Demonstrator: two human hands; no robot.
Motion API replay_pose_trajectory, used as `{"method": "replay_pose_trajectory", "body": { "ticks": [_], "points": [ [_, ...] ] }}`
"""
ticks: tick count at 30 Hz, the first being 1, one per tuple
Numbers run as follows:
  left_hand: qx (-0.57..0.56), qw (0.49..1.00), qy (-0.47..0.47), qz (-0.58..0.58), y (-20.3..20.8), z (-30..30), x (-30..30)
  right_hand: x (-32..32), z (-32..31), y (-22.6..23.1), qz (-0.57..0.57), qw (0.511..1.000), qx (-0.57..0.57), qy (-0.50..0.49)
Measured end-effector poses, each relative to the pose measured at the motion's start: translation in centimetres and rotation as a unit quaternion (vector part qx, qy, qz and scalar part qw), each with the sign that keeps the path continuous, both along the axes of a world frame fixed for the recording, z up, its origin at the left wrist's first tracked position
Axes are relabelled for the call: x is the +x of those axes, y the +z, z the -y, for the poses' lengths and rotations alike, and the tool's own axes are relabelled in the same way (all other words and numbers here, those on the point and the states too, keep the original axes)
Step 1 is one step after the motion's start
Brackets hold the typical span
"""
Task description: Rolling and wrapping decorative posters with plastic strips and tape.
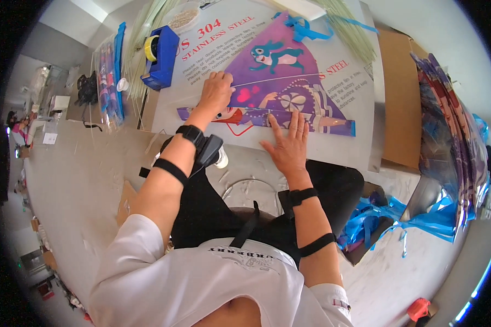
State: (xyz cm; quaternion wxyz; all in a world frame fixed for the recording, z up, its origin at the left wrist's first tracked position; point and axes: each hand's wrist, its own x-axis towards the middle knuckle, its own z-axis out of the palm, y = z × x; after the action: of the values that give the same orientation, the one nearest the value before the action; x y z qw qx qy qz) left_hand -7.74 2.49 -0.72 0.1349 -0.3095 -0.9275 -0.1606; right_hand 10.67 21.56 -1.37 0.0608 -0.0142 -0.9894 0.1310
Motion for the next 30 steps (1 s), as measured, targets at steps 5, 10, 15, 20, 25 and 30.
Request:
{"method": "replay_pose_trajectory", "body": {
  "ticks": [5, 10, 15, 20, 25, 30],
  "points": [
    [0.059, 0.997, -0.044, 0.001, -1.1, -0.6, -0.7, -0.1, 0.0, -0.2, -0.023, 1.000, -0.009, 0.011],
    [0.132, 0.972, -0.189, 0.053, 1.0, -0.8, 4.2, 0.2, -0.8, -1.2, -0.027, 0.999, -0.024, -0.004],
    [0.084, 0.979, -0.159, 0.092, -0.6, 1.2, 5.6, 0.3, -0.9, -1.7, -0.082, 0.995, -0.062, 0.016],
    [0.057, 0.983, -0.168, 0.049, -0.8, 1.7, 5.5, 0.6, -1.6, -2.2, -0.144, 0.980, -0.129, 0.042],
    [0.078, 0.982, -0.172, 0.033, -1.0, 0.8, 5.6, 1.4, -1.9, -2.0, -0.173, 0.957, -0.231, -0.011],
    [0.071, 0.984, -0.158, 0.037, -1.4, 1.4, 5.4, 0.7, -1.7, -1.3, -0.136, 0.977, -0.162, -0.003]
  ]
}}
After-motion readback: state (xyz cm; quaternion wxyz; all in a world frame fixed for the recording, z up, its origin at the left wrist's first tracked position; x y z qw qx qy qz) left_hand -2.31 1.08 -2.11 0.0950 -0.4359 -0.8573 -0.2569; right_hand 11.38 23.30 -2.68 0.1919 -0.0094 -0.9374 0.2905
